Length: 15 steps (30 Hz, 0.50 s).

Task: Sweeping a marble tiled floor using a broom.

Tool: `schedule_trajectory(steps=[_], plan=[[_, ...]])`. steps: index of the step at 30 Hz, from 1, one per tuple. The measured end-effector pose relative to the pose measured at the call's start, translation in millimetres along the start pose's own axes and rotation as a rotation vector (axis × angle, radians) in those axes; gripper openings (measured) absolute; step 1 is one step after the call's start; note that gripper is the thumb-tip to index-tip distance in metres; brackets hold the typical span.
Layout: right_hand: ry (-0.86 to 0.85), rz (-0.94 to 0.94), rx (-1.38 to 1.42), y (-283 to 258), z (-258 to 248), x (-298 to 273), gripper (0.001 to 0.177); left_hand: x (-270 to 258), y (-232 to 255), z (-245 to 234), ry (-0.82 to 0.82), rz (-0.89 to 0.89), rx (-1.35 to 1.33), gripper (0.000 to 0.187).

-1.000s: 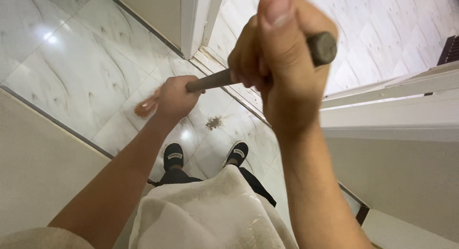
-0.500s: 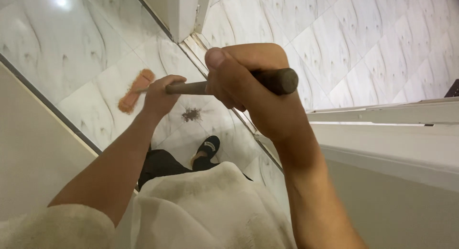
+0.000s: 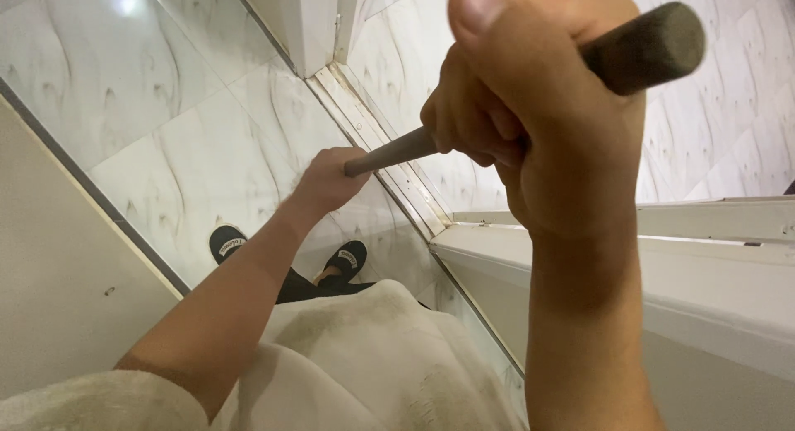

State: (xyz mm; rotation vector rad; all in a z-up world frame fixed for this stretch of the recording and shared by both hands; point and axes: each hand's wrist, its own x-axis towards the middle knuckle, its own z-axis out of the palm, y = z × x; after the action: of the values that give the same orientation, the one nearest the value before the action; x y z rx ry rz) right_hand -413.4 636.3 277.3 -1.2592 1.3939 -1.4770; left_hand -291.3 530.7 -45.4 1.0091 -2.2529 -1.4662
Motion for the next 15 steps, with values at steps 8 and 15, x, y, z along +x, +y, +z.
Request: schedule_trajectory(steps=[8, 15], plan=[[-0.081, -0.167, 0.309, 63.8, -10.4, -10.2, 0.045, -19.4, -17.4, -6.7, 0.17, -0.15, -0.031, 0.027], [-0.049, 0.012, -0.01, 15.3, -21.1, -9.9, 0.04, -1.0, -21.8, 50.4, 0.147, -0.089, -0.101, 0.019]])
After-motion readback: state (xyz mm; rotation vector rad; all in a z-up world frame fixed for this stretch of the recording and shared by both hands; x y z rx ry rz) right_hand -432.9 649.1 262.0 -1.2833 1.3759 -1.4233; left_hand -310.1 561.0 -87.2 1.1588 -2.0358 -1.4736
